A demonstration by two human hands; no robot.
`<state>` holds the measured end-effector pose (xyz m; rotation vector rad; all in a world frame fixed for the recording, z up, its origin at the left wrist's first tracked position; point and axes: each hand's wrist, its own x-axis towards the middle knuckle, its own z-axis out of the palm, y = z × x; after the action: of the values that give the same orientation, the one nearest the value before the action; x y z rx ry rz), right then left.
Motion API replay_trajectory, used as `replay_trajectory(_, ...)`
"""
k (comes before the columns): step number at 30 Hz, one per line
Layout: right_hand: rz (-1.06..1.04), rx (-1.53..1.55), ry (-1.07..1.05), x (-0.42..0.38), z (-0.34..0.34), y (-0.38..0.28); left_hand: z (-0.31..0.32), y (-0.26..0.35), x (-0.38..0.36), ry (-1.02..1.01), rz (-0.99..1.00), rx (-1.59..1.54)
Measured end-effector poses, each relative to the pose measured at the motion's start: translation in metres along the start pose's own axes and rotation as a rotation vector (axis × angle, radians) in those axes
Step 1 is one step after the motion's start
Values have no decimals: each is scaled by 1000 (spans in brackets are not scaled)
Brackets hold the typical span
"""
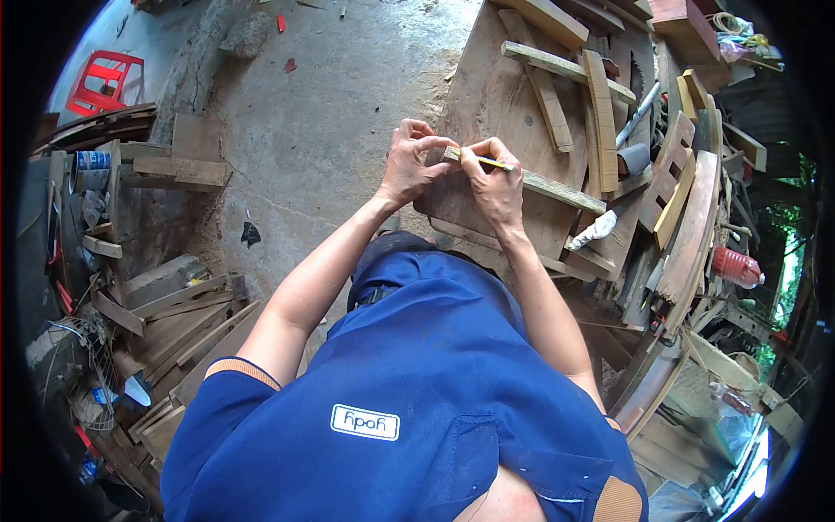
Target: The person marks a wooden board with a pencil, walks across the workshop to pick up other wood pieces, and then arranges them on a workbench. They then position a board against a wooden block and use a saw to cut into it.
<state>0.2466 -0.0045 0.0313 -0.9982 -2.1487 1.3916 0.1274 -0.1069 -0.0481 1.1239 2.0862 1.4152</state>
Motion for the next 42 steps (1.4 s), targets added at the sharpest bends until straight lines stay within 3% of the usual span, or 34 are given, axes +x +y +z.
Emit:
replay_trajectory(8, -49, -26, 38, 0, 1, 1, 2, -4, 0, 43, 48, -3)
replay_trajectory(10, -104, -106, -90, 0, -4, 1, 3, -6, 0, 44, 49, -2)
replay_trajectory(13, -8, -20, -34, 3, -5, -3, 2, -3, 1, 36, 44, -16)
replay_trajectory(19, -44, -45, -21, 2, -6, -2, 3, -4, 1, 31, 36, -44)
replay_trajectory(22, -57, -69, -147, 0, -12, 3, -1, -2, 1, 25, 48, -19)
replay_trajectory(26, -12, 179, 25, 2, -26, 2, -3, 4, 1, 21, 83, 18)
replay_trajectory(34, -335, -346, 536, 66, -129, 37, -3, 12, 3, -21, -5, 20)
replay_trajectory(36, -312, -470, 634, 92, -160, 59, -4, 10, 3, -37, 15, 42)
replay_trajectory(39, -151, -483, 531, 117, -193, 83, -4, 12, 2, -63, 14, 57)
replay_trajectory(42, -140, -487, 481, 96, -189, 66, -3, 12, 3, -58, -27, 25)
